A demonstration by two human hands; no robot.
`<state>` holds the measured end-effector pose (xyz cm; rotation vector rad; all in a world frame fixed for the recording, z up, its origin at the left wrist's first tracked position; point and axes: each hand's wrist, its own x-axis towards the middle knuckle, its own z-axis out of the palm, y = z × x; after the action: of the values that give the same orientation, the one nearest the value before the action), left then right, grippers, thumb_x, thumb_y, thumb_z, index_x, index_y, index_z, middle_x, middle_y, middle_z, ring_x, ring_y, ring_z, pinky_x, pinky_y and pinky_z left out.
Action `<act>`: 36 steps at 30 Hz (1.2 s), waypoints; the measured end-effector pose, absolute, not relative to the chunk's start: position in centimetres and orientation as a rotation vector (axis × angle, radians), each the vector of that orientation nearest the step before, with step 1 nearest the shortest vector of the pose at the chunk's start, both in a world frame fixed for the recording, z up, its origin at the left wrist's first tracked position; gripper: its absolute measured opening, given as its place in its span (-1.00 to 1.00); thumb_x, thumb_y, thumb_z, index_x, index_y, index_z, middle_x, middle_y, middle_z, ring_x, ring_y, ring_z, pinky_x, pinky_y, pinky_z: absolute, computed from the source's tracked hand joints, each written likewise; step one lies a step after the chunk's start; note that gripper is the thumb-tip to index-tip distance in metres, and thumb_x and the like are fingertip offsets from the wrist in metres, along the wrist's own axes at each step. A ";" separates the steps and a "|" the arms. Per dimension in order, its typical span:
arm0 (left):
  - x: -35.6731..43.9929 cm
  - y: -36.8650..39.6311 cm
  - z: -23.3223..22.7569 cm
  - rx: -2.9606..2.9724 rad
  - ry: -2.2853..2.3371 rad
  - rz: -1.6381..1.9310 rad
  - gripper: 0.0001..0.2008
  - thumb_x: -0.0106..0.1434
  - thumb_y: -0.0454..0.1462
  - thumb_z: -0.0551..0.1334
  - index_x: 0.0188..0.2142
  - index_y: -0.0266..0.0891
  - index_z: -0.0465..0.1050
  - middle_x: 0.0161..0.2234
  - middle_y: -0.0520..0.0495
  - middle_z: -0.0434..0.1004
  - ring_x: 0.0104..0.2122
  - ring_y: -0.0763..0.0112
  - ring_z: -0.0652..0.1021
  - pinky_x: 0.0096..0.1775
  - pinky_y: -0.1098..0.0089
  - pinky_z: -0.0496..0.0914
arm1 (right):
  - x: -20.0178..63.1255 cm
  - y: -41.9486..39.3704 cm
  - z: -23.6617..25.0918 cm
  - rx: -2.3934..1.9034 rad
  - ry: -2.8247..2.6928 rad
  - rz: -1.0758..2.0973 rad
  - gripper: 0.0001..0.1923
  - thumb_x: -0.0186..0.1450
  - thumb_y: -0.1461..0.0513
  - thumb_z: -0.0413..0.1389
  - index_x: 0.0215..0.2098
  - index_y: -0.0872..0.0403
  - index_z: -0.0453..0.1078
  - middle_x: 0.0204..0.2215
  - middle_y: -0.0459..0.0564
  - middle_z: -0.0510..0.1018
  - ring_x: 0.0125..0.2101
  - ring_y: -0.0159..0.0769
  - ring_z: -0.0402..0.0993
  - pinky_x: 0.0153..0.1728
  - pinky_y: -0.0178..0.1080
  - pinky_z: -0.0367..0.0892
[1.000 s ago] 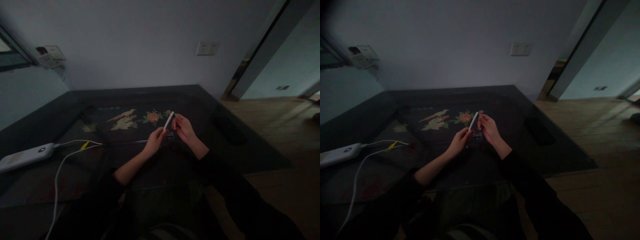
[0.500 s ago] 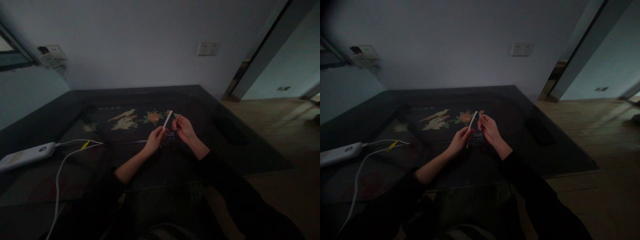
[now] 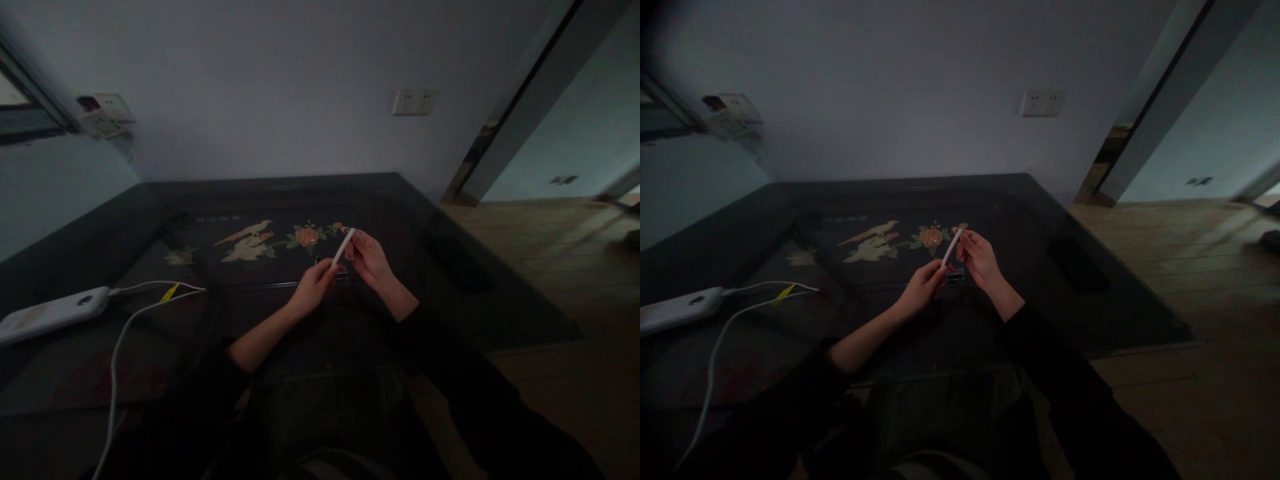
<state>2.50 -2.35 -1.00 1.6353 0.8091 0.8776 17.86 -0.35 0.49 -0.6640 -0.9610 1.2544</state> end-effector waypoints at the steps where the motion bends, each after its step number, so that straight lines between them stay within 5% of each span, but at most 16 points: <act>1: 2.5 -2.2 -1.1 1.624 0.802 0.876 -0.68 0.27 -0.06 0.04 -0.23 -0.28 0.34 -0.63 0.17 0.10 -0.67 0.61 0.15 -0.62 0.54 0.04 | 17.9 -0.4 0.5 -0.662 -0.974 1.252 -0.61 0.05 0.03 0.27 -0.25 0.09 0.45 -0.66 -0.22 0.30 -0.64 -0.50 0.14 -0.60 -0.35 0.09; 14: 2.2 -1.6 -1.1 1.609 0.904 0.939 -0.74 0.27 -0.12 0.05 -0.27 -0.28 0.33 -0.63 0.16 0.10 -0.65 0.60 0.18 -0.59 0.55 0.05 | 17.6 -0.6 0.6 -0.665 -0.988 1.240 -0.65 0.04 0.00 0.28 -0.41 0.07 0.37 -0.71 -0.22 0.33 -0.66 -0.49 0.16 -0.61 -0.35 0.07; 23: 2.4 -2.4 -1.1 1.698 0.854 0.905 -0.70 0.29 -0.09 0.03 -0.23 -0.28 0.35 -0.63 0.15 0.12 -0.64 0.59 0.19 -0.58 0.54 0.08 | 17.8 -0.5 0.4 -0.618 -0.967 1.283 -0.64 0.08 0.04 0.27 -0.26 0.10 0.46 -0.67 -0.23 0.31 -0.65 -0.53 0.15 -0.60 -0.38 0.11; 36: 2.3 -1.5 -1.5 1.599 0.908 0.959 -0.72 0.27 -0.09 0.05 -0.27 -0.27 0.33 -0.64 0.16 0.09 -0.66 0.61 0.16 -0.61 0.57 0.03 | 17.7 -0.6 0.6 -0.625 -1.039 1.229 -0.70 0.11 0.02 0.24 -0.46 0.07 0.36 -0.70 -0.21 0.32 -0.66 -0.50 0.16 -0.60 -0.36 0.09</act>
<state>2.29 -1.49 -1.46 1.5985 0.9081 0.9590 17.68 -0.60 0.57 -0.6249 -1.0387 1.2289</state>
